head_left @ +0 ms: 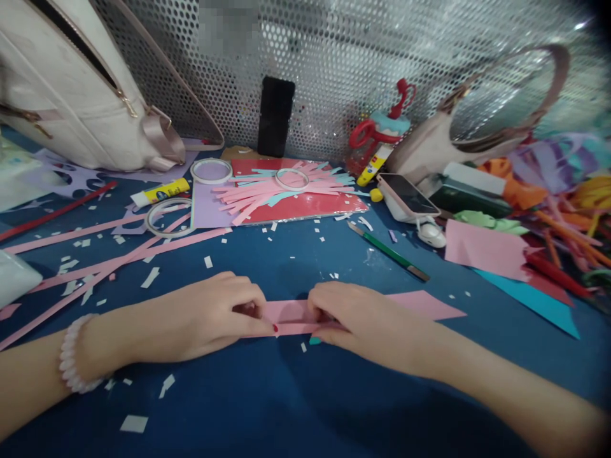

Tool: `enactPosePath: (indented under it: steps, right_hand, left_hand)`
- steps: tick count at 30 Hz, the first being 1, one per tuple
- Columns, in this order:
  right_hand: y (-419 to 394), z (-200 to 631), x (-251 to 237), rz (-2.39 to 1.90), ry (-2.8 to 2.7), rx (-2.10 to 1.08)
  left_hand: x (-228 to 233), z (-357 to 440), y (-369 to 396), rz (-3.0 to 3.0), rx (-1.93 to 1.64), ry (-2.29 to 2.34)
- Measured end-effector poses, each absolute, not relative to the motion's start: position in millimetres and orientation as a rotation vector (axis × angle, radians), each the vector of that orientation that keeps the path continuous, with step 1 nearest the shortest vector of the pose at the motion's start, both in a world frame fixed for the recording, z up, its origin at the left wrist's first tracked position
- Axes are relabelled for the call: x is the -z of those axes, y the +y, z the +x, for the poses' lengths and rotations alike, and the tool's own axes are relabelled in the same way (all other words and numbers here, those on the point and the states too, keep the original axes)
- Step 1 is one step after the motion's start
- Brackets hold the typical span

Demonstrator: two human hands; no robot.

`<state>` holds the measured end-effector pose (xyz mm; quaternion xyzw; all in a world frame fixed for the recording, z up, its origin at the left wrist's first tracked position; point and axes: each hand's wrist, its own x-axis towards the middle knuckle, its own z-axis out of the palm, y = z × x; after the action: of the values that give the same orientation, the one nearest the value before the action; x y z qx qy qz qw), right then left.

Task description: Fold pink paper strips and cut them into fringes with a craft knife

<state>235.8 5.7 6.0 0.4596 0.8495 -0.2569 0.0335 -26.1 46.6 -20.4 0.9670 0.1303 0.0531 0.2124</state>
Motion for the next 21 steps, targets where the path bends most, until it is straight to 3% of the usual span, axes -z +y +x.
enactPosePath:
  steps: [12, 21]
  right_hand:
    - [20.0, 251.6, -14.5, 1.488, 2.278, 0.45]
    - [10.1, 292.1, -8.8, 1.625, 2.181, 0.451]
  left_hand:
    - [23.9, -26.8, 45.3, 2.723, -0.108, 0.362]
    - [24.7, -27.3, 44.3, 2.724, -0.145, 0.373]
